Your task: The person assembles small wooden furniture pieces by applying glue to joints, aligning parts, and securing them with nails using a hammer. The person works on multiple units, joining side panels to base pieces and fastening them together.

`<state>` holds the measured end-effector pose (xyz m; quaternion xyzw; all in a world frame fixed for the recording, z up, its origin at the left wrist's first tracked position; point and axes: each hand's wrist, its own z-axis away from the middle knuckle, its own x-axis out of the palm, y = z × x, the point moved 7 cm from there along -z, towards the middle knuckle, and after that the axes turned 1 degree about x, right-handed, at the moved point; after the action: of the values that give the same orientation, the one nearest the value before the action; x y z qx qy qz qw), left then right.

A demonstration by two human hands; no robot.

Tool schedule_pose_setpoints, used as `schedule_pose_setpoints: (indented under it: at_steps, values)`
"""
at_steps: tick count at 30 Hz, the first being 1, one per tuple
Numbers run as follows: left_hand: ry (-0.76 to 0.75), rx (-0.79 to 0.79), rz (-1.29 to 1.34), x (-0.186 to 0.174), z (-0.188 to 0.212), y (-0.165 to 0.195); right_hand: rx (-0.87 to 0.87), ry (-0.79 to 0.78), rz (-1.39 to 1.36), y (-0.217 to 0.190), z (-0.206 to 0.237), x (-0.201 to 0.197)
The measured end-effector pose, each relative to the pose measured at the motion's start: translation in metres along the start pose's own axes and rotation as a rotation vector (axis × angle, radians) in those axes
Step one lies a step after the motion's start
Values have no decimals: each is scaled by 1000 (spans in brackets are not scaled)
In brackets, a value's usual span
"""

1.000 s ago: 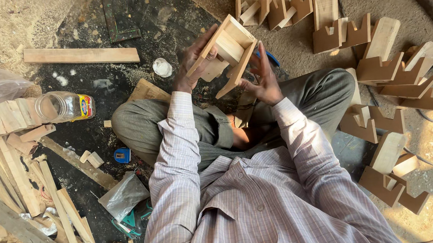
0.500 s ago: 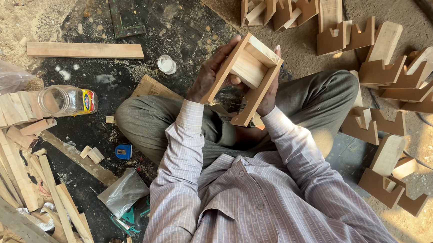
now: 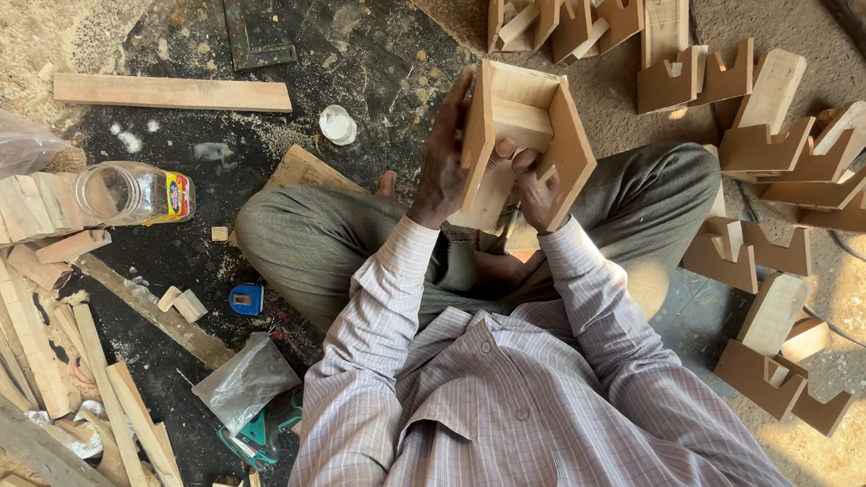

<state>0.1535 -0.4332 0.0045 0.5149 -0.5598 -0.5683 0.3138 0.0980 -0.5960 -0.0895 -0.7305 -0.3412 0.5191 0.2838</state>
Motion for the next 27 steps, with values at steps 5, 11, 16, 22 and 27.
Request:
schedule_pose_setpoints:
  at_steps: [5,11,16,22,27]
  values:
    - [201,269,-188,3,16,11,-262,110,564,-11,13,-2]
    - [290,256,-200,9,29,-2,-4,270,-107,-22,7,-14]
    - [353,255,-196,9,36,-4,164,305,-494,-32,5,-19]
    - [411,160,-192,7,35,3,111,288,-444,-41,1,-24]
    - [421,118,-179,4,34,16,149,318,-357,-35,1,-27]
